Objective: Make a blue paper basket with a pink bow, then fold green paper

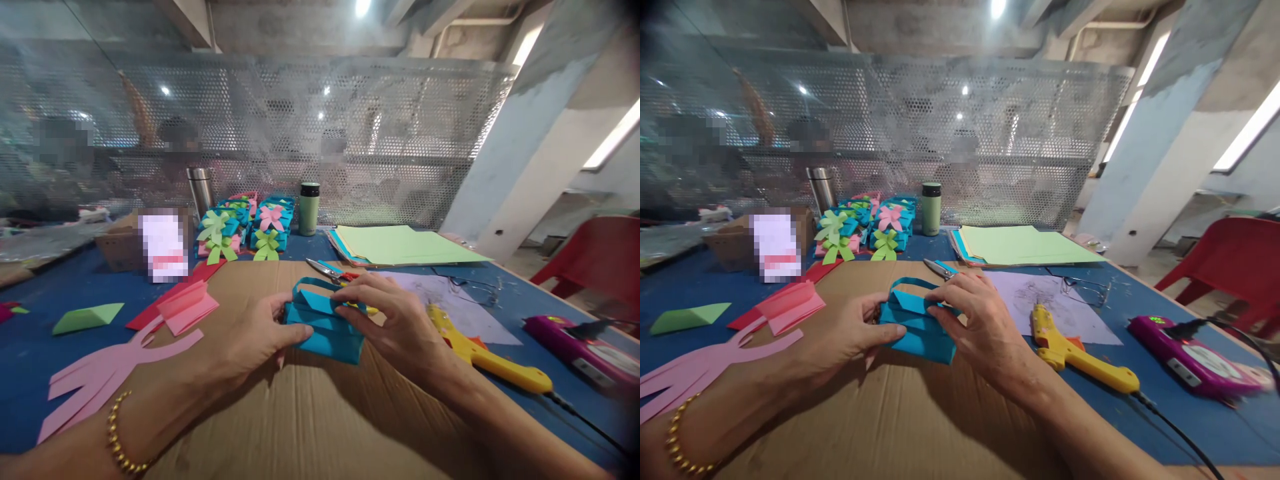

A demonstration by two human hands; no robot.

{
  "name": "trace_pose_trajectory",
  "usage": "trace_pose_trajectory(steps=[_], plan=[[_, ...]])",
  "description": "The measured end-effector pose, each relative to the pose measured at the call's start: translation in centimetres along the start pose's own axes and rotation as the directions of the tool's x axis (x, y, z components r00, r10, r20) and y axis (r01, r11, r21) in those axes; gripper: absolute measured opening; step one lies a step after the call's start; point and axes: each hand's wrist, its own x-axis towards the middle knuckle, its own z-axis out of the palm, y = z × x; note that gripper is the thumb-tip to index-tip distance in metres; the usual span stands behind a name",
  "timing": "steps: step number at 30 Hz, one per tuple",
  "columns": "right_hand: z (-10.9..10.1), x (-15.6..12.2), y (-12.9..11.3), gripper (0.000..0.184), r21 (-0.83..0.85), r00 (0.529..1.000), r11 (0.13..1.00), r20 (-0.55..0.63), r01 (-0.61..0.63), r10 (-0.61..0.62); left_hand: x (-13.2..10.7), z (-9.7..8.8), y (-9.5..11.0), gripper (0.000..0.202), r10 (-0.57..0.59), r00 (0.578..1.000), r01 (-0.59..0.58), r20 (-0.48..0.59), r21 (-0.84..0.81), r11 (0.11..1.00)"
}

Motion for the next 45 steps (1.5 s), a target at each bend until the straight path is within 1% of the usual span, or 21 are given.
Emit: trace_pose_trajectory(steps=[3,8,11,17,22,27,30,33,35,38,40,42,44,45], plan=[[0.0,0.0,0.2,0.012,-0.016,1.000,1.000,-0.004,0.008,-0.009,-0.1,0.1,0.2,0.039,0.007,1.000,-0.007,-0.001,-0.005,1.000],[0.2,-0.2,0.3,0.012,-0.015,1.000,1.000,-0.012,-0.010,0.010,-0.3,0.4,0.6,0.047,-0.016,1.000,0.017,0.010,-0.025,1.000],[0.3,-0.4,0.2,0.011,-0.022,1.000,1.000,0.003,-0.013,0.013,-0.2,0.4,0.6,0.049,-0.013,1.000,0.013,0.028,-0.033,0.999],[0.1,-0.5,0.2,0.012,-0.034,1.000,0.999,0.008,0.021,-0.020,-0.2,0.2,1.0,0.052,-0.016,0.999,0.018,0.048,-0.037,0.999],[0.3,-0.5,0.3,0.012,-0.039,0.999,0.998,0.001,0.049,-0.049,-0.4,0.3,1.4,0.050,-0.028,0.999,0.028,0.019,-0.012,1.000],[0.4,-0.4,0.2,0.010,-0.055,0.997,0.995,-0.007,0.077,-0.078,-0.5,0.3,1.4,0.051,-0.031,0.999,0.031,0.023,-0.014,0.999],[0.3,-0.2,0.2,0.012,-0.075,0.997,0.995,-0.050,0.061,-0.064,-0.5,0.4,1.4,0.046,-0.024,0.999,0.027,0.041,-0.087,0.996],[0.2,-0.1,0.2,0.014,-0.070,0.996,0.997,-0.085,0.014,-0.020,-0.4,0.6,1.3,0.044,-0.079,0.994,0.094,0.078,-0.225,0.970],[0.2,-0.1,0.1,0.014,-0.023,0.997,1.000,-0.072,-0.003,0.001,-0.3,0.8,1.2,0.044,-0.114,0.990,0.135,0.087,-0.290,0.947],[-0.1,0.0,-0.2,0.016,0.036,0.998,0.999,-0.045,-0.032,0.033,-0.1,0.8,1.0,0.040,-0.119,0.990,0.139,0.080,-0.339,0.931],[-0.5,0.1,-0.5,0.016,0.024,0.994,0.997,-0.081,-0.068,0.070,0.1,0.5,1.0,0.038,-0.105,0.993,0.117,0.054,-0.356,0.927],[-0.9,0.1,-0.7,0.012,-0.023,0.983,0.995,-0.158,-0.101,0.096,0.3,0.1,1.2,0.036,-0.103,0.995,0.096,0.000,-0.364,0.926],[-1.1,0.0,-0.7,0.012,-0.050,0.979,0.995,-0.188,-0.091,0.080,0.4,-0.3,1.4,0.035,-0.103,0.993,0.073,-0.057,-0.386,0.919],[-1.0,-0.1,-0.7,0.015,-0.050,0.985,0.997,-0.168,-0.058,0.049,0.5,-0.5,1.4,0.034,-0.097,0.992,0.059,-0.075,-0.401,0.914]])
